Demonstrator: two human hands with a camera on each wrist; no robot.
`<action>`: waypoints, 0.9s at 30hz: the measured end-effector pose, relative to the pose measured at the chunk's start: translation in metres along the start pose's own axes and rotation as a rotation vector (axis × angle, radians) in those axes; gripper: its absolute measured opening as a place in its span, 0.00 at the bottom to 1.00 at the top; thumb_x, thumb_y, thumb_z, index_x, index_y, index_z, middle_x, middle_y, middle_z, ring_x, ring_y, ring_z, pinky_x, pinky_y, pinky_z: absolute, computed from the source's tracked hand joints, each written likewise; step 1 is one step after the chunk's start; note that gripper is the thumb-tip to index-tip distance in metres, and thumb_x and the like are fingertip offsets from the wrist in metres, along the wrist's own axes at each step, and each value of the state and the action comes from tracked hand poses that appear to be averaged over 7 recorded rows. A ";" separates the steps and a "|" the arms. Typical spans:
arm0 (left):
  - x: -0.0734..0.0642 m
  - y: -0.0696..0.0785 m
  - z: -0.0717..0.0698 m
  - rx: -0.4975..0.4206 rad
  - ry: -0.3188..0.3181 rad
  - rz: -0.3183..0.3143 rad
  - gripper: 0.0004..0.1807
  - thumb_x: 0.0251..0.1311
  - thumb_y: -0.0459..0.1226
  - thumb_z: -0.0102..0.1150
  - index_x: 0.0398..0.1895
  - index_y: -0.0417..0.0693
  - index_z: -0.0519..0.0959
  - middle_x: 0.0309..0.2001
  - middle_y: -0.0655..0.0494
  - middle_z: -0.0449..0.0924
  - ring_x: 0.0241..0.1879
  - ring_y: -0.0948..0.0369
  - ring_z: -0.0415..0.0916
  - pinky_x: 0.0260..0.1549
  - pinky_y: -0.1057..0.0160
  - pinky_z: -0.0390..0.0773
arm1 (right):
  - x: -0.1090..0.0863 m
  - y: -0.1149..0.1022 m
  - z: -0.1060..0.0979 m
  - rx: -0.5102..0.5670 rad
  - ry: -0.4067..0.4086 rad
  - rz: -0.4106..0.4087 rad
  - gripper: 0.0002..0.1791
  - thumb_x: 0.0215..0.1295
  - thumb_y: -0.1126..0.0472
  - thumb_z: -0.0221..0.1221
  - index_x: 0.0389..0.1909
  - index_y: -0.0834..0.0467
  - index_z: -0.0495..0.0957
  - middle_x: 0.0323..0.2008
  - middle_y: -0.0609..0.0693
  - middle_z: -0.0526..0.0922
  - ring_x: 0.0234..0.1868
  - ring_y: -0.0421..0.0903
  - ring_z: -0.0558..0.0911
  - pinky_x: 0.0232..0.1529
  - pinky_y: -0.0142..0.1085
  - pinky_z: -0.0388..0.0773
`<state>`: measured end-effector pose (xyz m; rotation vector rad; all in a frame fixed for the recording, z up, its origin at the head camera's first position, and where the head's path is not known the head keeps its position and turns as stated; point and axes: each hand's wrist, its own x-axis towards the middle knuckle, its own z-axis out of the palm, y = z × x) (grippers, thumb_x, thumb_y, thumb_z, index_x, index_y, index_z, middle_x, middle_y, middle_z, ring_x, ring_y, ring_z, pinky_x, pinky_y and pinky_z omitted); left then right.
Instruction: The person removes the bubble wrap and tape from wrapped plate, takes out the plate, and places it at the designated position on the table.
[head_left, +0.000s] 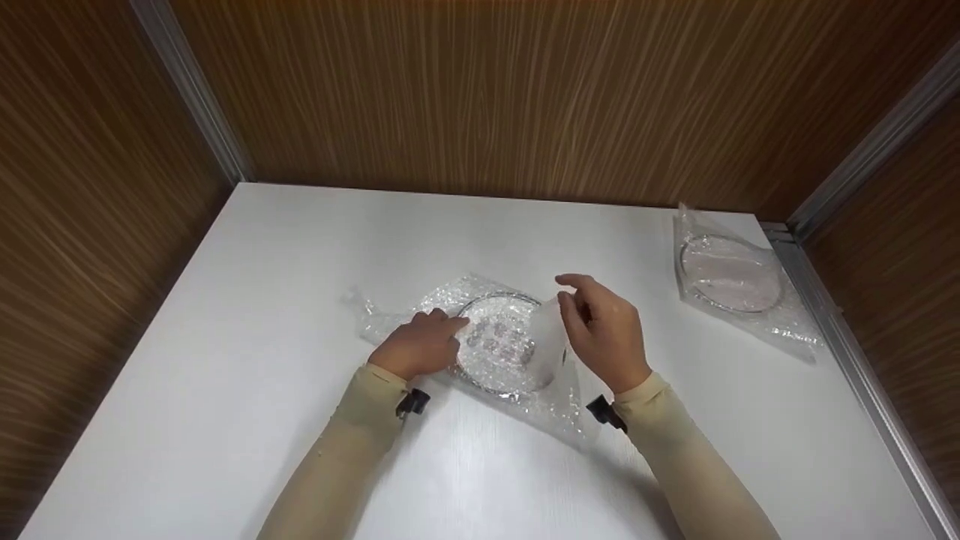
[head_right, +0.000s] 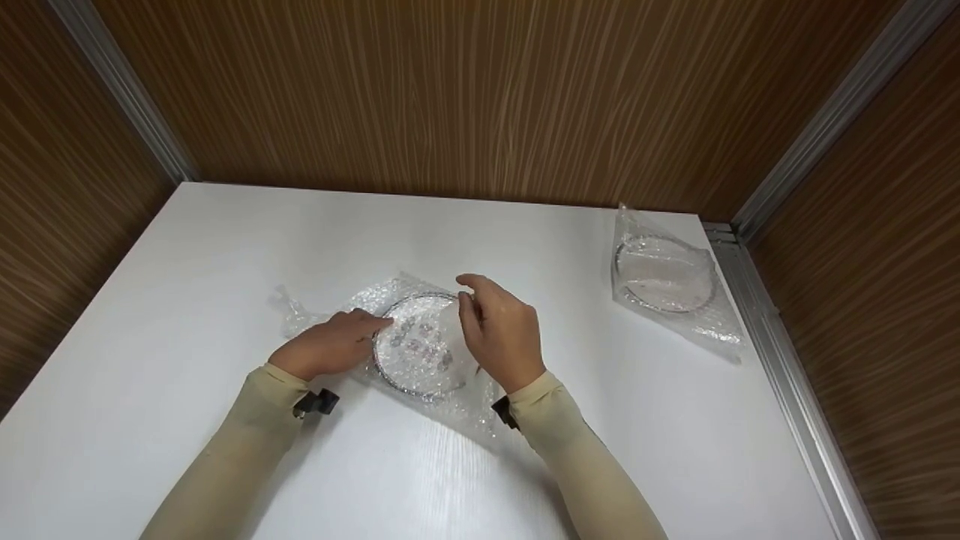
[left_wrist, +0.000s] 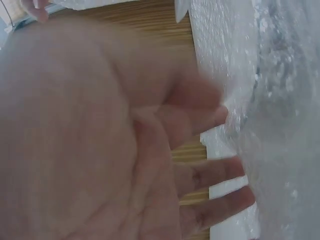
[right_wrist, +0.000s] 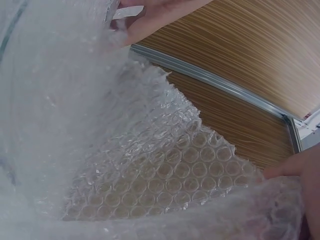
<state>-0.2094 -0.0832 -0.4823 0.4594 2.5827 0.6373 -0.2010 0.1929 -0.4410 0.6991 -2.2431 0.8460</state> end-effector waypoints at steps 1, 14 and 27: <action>0.001 0.000 0.001 0.004 0.009 -0.009 0.30 0.77 0.44 0.42 0.80 0.53 0.63 0.75 0.39 0.62 0.74 0.38 0.58 0.69 0.38 0.65 | 0.000 0.000 0.000 -0.005 0.005 0.001 0.10 0.67 0.72 0.61 0.45 0.59 0.85 0.19 0.46 0.71 0.19 0.37 0.64 0.21 0.34 0.62; 0.011 0.006 0.018 0.037 0.210 -0.047 0.36 0.60 0.52 0.71 0.68 0.48 0.74 0.56 0.40 0.72 0.56 0.41 0.70 0.50 0.41 0.77 | 0.000 0.001 -0.001 -0.015 -0.069 0.059 0.04 0.65 0.67 0.64 0.31 0.57 0.81 0.21 0.44 0.75 0.22 0.38 0.71 0.23 0.34 0.69; 0.019 0.003 0.016 -0.005 0.228 -0.078 0.33 0.56 0.50 0.75 0.63 0.50 0.77 0.56 0.44 0.73 0.58 0.43 0.69 0.54 0.40 0.74 | 0.002 0.007 -0.003 -0.056 -0.085 0.060 0.07 0.67 0.72 0.59 0.41 0.59 0.82 0.22 0.45 0.75 0.21 0.37 0.67 0.22 0.34 0.65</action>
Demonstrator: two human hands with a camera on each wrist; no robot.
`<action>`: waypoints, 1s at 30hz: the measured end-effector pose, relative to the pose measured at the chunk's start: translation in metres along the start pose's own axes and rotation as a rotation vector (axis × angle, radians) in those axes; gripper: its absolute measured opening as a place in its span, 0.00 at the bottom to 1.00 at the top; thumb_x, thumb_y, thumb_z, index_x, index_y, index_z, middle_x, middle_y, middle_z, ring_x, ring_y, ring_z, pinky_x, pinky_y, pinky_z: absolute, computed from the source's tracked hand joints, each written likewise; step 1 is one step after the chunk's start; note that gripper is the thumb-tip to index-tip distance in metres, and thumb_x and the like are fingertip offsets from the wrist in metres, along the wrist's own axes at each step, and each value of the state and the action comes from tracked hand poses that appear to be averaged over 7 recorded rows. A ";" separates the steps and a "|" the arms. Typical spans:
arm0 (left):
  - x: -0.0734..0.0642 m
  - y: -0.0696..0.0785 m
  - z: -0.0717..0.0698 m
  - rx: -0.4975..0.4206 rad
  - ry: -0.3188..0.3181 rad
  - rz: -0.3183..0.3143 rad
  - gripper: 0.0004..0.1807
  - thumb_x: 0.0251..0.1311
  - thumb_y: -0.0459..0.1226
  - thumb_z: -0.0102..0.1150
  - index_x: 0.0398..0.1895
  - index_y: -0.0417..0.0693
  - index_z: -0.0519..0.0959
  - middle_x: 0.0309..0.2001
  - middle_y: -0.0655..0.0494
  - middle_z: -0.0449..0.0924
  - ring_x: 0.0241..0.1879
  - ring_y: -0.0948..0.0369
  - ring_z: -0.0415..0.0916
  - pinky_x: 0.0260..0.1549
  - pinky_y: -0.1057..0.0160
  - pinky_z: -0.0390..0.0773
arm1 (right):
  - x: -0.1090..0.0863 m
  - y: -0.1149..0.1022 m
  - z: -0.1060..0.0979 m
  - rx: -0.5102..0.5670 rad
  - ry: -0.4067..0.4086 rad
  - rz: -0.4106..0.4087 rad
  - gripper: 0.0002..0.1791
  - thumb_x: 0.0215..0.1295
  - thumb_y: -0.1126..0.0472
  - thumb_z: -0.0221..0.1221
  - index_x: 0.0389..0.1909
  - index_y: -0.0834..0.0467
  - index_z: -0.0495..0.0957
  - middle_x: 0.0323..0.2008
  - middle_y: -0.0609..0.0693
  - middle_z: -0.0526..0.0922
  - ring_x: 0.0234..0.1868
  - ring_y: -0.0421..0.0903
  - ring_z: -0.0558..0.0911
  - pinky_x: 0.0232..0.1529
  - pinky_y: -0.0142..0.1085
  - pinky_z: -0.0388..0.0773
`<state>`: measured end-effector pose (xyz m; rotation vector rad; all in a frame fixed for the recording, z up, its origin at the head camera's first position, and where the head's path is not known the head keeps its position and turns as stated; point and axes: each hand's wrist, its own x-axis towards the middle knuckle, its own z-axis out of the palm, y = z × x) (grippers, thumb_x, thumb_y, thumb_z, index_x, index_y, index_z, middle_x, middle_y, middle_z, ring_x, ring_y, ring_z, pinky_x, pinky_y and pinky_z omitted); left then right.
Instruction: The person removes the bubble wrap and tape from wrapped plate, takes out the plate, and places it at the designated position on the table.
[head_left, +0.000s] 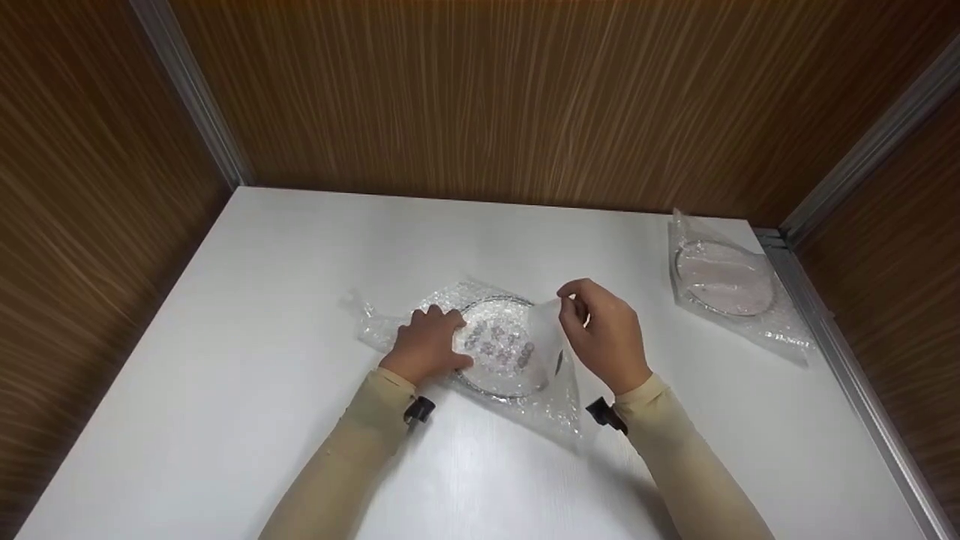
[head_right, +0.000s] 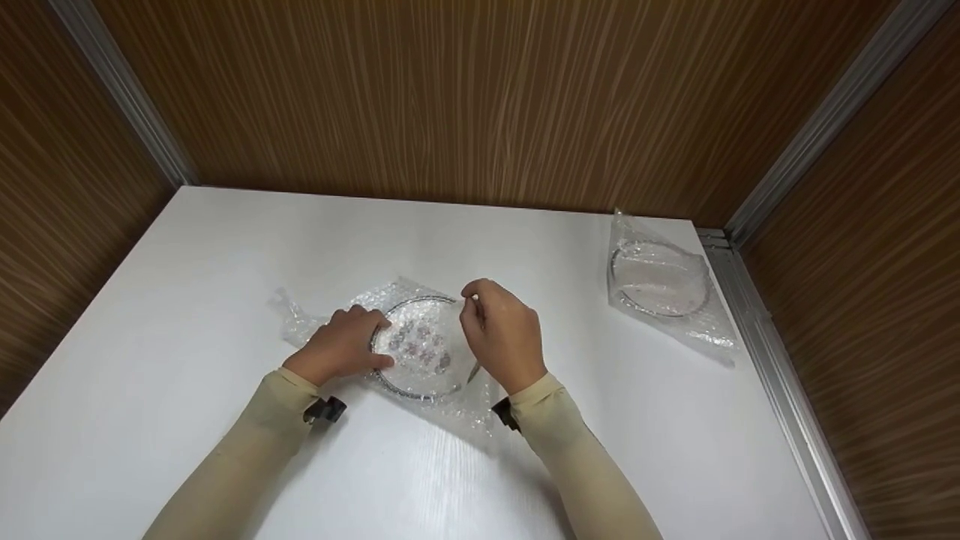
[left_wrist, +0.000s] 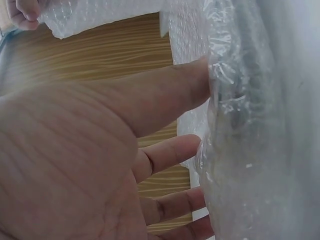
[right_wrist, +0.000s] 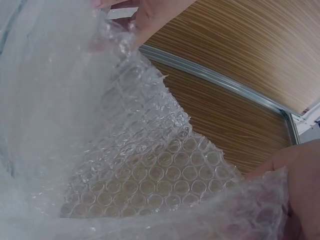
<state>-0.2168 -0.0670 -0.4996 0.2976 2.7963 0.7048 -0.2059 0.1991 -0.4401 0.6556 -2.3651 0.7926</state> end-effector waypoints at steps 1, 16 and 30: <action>0.001 0.000 0.000 0.001 0.003 0.000 0.33 0.56 0.50 0.75 0.63 0.50 0.77 0.56 0.44 0.73 0.58 0.43 0.69 0.54 0.40 0.74 | 0.000 0.001 0.000 0.002 0.006 -0.003 0.07 0.67 0.72 0.59 0.41 0.59 0.82 0.22 0.45 0.75 0.21 0.37 0.67 0.22 0.34 0.65; 0.007 -0.005 0.009 -0.023 0.003 -0.006 0.34 0.52 0.49 0.76 0.62 0.50 0.76 0.52 0.47 0.73 0.57 0.45 0.69 0.53 0.42 0.73 | 0.001 0.011 -0.003 0.002 0.051 0.028 0.10 0.63 0.74 0.58 0.40 0.59 0.83 0.23 0.46 0.74 0.23 0.39 0.68 0.24 0.35 0.66; 0.006 -0.008 0.002 -0.061 -0.028 -0.018 0.35 0.56 0.45 0.75 0.67 0.49 0.74 0.58 0.44 0.73 0.61 0.43 0.67 0.58 0.39 0.72 | 0.004 0.014 -0.012 -0.017 0.070 0.040 0.11 0.63 0.74 0.56 0.41 0.60 0.83 0.21 0.47 0.73 0.21 0.39 0.68 0.23 0.35 0.65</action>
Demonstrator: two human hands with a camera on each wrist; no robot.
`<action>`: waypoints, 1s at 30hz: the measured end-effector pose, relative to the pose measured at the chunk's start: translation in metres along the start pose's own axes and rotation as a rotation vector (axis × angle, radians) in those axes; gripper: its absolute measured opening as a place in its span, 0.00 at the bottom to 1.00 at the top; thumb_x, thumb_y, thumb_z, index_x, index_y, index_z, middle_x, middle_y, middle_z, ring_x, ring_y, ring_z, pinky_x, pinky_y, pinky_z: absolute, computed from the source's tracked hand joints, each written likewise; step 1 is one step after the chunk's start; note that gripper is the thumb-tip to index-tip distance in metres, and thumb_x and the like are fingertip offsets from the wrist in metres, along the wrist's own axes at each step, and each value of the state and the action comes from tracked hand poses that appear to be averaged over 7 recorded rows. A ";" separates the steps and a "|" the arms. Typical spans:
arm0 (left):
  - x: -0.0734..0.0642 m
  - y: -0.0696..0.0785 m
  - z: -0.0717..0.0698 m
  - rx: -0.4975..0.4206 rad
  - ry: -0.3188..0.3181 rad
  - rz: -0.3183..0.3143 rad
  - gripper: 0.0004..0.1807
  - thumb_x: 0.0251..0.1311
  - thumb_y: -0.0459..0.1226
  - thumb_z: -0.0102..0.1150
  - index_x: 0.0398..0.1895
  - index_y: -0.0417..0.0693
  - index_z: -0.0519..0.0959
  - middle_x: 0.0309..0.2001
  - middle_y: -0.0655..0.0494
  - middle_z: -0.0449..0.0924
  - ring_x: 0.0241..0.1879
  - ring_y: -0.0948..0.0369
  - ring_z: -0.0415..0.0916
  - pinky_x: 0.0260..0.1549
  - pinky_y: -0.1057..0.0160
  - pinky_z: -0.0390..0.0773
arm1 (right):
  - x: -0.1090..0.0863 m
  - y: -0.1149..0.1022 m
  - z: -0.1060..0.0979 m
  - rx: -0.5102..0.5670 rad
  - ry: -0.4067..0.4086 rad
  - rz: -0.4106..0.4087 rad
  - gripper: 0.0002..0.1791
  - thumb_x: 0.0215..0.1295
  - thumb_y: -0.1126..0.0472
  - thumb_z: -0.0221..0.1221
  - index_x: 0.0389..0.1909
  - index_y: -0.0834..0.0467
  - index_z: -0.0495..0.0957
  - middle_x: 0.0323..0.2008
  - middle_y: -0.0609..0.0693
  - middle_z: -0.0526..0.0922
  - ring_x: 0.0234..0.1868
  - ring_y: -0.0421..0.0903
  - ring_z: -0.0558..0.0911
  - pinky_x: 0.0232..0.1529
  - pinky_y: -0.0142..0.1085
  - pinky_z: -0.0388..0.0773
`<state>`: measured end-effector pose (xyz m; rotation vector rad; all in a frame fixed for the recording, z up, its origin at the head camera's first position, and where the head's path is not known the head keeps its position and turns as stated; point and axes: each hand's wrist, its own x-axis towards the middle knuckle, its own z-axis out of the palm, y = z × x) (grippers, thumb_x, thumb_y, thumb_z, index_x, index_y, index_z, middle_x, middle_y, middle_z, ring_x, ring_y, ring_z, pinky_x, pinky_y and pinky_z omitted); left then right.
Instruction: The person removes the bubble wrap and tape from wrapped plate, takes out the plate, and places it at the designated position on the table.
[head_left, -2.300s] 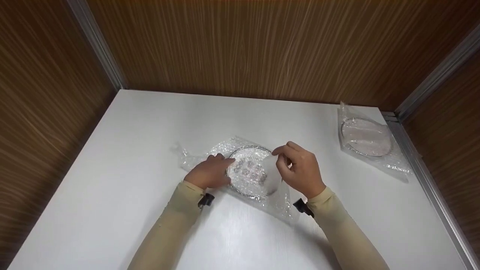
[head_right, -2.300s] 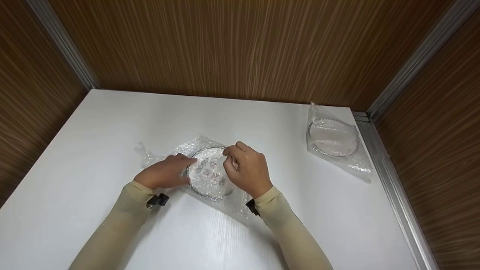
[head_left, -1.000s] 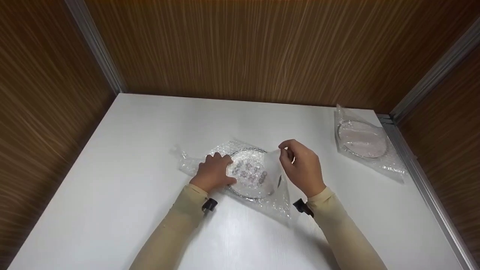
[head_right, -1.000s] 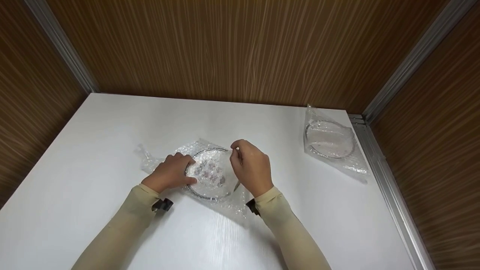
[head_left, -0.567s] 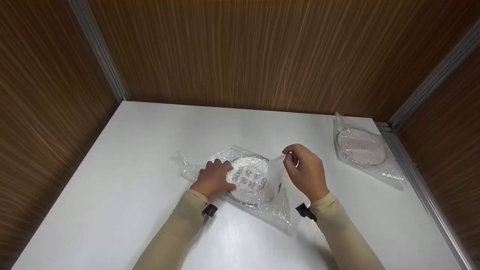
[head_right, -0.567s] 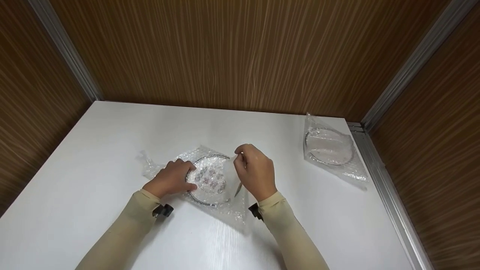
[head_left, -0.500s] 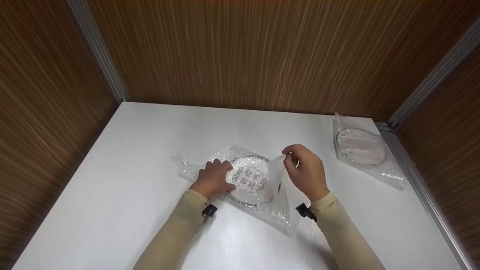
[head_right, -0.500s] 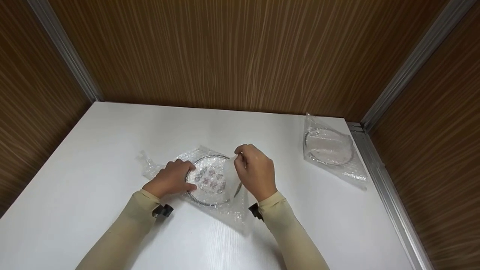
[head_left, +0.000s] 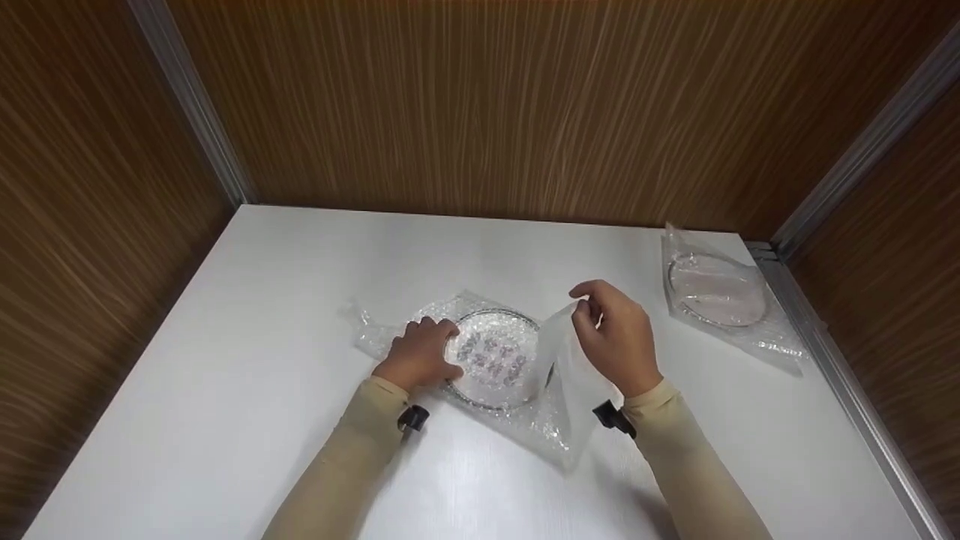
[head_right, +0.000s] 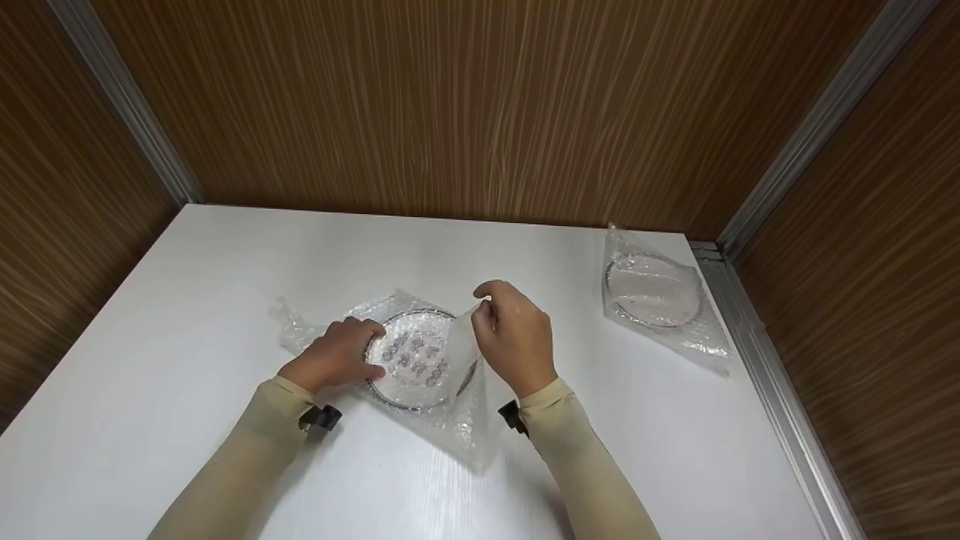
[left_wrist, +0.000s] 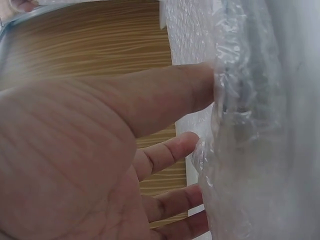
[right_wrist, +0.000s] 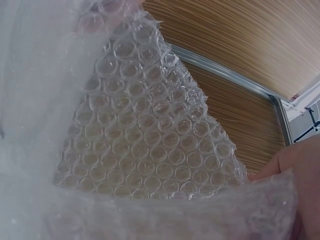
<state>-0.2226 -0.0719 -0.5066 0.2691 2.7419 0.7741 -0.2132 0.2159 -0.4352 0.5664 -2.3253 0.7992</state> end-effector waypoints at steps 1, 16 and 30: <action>0.000 0.000 -0.001 -0.002 -0.003 -0.001 0.35 0.56 0.45 0.75 0.67 0.49 0.74 0.58 0.44 0.72 0.62 0.43 0.67 0.58 0.39 0.72 | 0.001 0.000 0.000 -0.001 0.000 0.000 0.11 0.63 0.73 0.56 0.41 0.60 0.83 0.21 0.47 0.73 0.21 0.39 0.68 0.23 0.35 0.66; 0.003 -0.008 -0.006 0.066 0.007 0.034 0.33 0.60 0.37 0.66 0.69 0.44 0.70 0.63 0.39 0.71 0.64 0.40 0.66 0.61 0.40 0.71 | 0.006 -0.002 -0.008 0.012 0.004 -0.001 0.12 0.63 0.74 0.55 0.41 0.60 0.83 0.22 0.47 0.73 0.23 0.39 0.69 0.25 0.35 0.67; -0.001 -0.004 -0.013 0.063 -0.032 -0.001 0.32 0.64 0.37 0.64 0.72 0.44 0.69 0.66 0.38 0.69 0.67 0.38 0.63 0.62 0.38 0.69 | 0.000 0.034 -0.047 0.136 -0.133 0.032 0.11 0.69 0.73 0.57 0.46 0.60 0.83 0.22 0.43 0.74 0.23 0.39 0.70 0.25 0.26 0.66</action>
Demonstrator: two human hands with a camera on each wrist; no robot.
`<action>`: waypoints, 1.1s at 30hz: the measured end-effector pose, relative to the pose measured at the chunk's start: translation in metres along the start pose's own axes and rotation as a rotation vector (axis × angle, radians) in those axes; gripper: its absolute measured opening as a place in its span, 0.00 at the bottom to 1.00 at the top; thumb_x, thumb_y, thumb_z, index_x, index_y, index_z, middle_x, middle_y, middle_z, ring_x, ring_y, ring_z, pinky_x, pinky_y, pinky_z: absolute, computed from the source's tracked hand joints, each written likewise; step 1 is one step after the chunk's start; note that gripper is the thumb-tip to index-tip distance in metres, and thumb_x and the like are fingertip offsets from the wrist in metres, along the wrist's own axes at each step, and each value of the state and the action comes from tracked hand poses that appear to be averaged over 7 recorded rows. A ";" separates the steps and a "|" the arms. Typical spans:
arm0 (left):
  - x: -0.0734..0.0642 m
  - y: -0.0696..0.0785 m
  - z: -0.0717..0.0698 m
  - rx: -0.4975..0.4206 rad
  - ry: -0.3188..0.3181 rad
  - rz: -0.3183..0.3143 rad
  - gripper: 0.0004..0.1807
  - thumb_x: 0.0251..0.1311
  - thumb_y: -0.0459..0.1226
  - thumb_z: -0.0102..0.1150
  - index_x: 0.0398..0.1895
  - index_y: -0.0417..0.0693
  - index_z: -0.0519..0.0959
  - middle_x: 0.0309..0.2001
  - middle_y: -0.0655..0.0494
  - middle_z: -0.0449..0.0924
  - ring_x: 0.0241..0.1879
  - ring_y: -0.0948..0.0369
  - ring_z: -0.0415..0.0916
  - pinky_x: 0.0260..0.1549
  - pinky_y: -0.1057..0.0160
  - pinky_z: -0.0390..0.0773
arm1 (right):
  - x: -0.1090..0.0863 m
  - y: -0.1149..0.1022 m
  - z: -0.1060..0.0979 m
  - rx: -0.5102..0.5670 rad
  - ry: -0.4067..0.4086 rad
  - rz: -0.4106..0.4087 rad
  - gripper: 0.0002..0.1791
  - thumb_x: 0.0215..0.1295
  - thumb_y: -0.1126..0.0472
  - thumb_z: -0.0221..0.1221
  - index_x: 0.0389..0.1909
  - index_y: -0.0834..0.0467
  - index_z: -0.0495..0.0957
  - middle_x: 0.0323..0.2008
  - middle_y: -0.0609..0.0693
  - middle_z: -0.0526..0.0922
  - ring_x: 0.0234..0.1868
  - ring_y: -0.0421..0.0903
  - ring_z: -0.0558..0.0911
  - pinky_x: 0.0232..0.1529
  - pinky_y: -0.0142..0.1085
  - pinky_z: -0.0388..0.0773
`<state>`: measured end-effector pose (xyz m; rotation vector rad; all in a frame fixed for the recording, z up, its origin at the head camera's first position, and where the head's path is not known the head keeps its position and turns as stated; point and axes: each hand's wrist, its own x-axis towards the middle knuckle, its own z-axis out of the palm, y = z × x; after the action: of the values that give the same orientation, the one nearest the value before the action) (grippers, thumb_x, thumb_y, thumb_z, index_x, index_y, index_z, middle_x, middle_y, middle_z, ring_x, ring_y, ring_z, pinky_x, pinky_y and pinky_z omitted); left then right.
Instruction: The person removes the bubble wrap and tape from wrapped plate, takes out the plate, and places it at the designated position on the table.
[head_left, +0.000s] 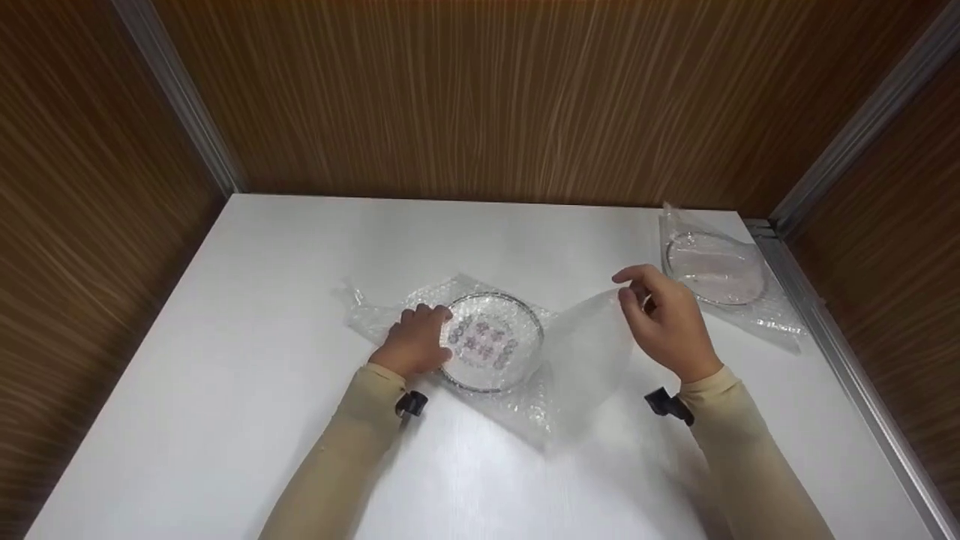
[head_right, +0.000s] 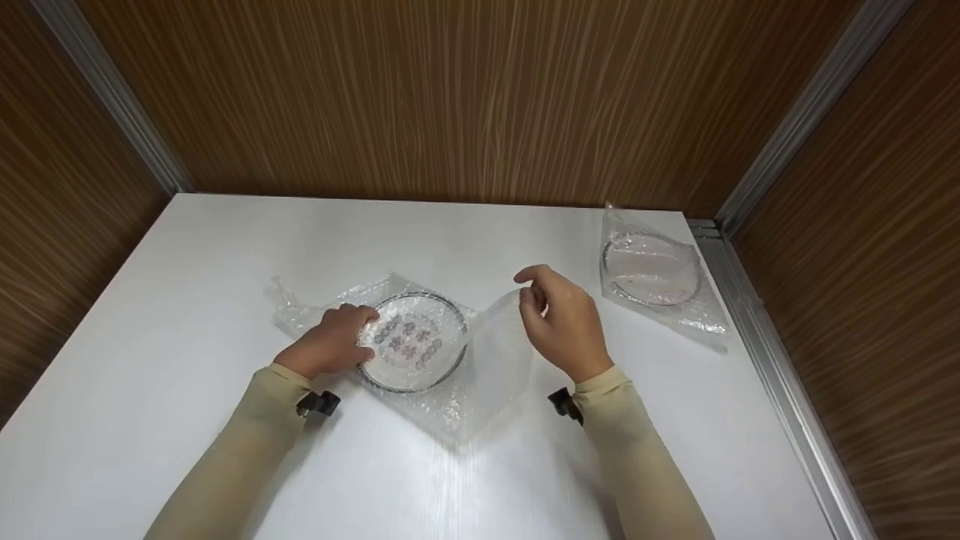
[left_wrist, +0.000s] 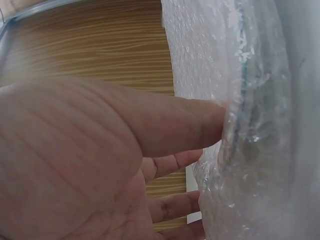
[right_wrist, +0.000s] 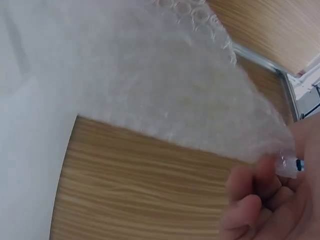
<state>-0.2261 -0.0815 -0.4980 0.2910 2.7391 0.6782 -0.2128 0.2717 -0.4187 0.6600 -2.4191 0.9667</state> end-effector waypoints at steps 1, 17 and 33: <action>0.000 0.000 0.000 0.000 0.000 0.001 0.32 0.64 0.37 0.63 0.72 0.44 0.69 0.66 0.38 0.69 0.67 0.38 0.63 0.62 0.38 0.69 | -0.001 0.004 -0.003 0.011 -0.009 -0.002 0.10 0.68 0.74 0.58 0.45 0.60 0.83 0.23 0.43 0.74 0.23 0.39 0.70 0.26 0.27 0.66; -0.003 -0.001 0.002 -0.026 -0.007 0.006 0.33 0.64 0.38 0.65 0.72 0.45 0.69 0.66 0.40 0.70 0.65 0.41 0.64 0.61 0.42 0.71 | -0.042 0.048 -0.034 0.124 -0.127 -0.018 0.17 0.58 0.84 0.61 0.40 0.62 0.87 0.27 0.51 0.81 0.29 0.38 0.70 0.32 0.31 0.65; -0.004 -0.005 0.002 -0.058 -0.028 0.020 0.34 0.64 0.37 0.64 0.73 0.45 0.67 0.67 0.41 0.68 0.66 0.42 0.62 0.63 0.41 0.70 | -0.095 0.095 -0.051 0.255 -0.597 0.095 0.11 0.64 0.72 0.67 0.35 0.51 0.81 0.31 0.44 0.80 0.33 0.38 0.75 0.33 0.32 0.71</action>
<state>-0.2219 -0.0863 -0.5012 0.3127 2.6880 0.7518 -0.1822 0.3941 -0.4873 1.0564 -2.8807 1.2745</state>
